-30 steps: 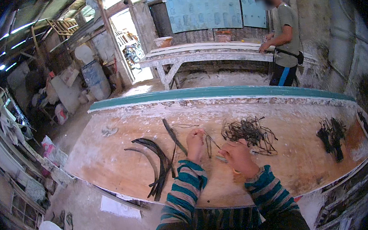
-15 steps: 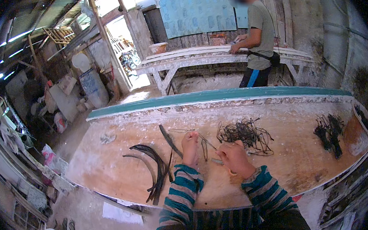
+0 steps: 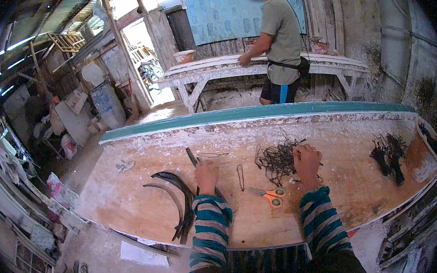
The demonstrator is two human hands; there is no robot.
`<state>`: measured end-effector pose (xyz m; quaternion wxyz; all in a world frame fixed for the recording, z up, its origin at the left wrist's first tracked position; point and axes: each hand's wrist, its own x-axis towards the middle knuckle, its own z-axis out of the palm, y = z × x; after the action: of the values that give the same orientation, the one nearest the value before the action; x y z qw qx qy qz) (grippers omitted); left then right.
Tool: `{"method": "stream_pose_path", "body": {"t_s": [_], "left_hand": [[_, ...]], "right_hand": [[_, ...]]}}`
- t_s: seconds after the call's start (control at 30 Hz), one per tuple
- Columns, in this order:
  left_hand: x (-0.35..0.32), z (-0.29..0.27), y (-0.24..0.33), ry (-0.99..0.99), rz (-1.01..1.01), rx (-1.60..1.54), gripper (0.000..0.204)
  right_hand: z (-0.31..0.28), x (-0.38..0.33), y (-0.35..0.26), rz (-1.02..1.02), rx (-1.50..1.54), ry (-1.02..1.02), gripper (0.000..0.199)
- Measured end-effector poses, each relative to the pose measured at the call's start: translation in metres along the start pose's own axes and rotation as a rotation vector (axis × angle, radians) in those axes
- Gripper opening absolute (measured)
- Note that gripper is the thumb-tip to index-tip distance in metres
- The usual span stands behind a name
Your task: The person uses orange-handled scissors to cut dark flexible cords into short pieces on a wooden workbench. The person repeatedly picks up cords, cuts them, and places the cut pieces into a growing pile on the table. A second person works at a separate bench in the background.
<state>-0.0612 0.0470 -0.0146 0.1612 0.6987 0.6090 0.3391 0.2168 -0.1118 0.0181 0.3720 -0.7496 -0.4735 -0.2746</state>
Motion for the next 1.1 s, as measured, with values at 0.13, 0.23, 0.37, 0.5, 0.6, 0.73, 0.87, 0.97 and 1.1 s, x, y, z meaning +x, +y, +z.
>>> {"method": "stream_pose_path", "body": {"t_s": [0.13,0.23,0.37,0.5,0.6,0.73,0.87,0.97,1.1], "left_hand": [[-0.011,-0.005,0.005,0.081,0.081,-0.031,0.03],[-0.012,-0.01,0.004,0.158,0.075,0.032,0.034],[-0.012,-0.012,0.002,0.237,-0.066,0.087,0.04],[-0.005,-0.02,-0.009,0.107,-0.159,0.027,0.042],[0.003,-0.019,-0.025,0.116,-0.151,0.003,0.039],[0.002,-0.021,-0.02,0.192,-0.07,-0.112,0.034],[0.004,-0.024,-0.011,0.213,0.04,-0.451,0.025],[0.006,-0.027,-0.011,0.228,0.078,-0.449,0.019],[0.001,-0.035,-0.007,0.332,-0.007,-0.042,0.016]], "right_hand": [[0.003,0.0,0.01,0.11,-0.084,-0.136,0.013],[0.0,-0.001,0.007,0.116,-0.1,-0.121,0.012],[0.001,-0.002,0.004,0.106,-0.089,-0.094,0.01],[-0.003,-0.002,0.001,0.099,-0.071,-0.102,0.01],[0.002,-0.003,0.002,0.05,-0.06,-0.065,0.009],[-0.003,-0.002,-0.002,0.034,-0.025,-0.059,0.009],[-0.007,-0.002,-0.013,-0.044,0.073,-0.036,0.011],[-0.016,-0.005,-0.029,-0.137,0.141,-0.04,0.013],[-0.026,-0.006,-0.043,-0.207,0.173,-0.071,0.014]]}}
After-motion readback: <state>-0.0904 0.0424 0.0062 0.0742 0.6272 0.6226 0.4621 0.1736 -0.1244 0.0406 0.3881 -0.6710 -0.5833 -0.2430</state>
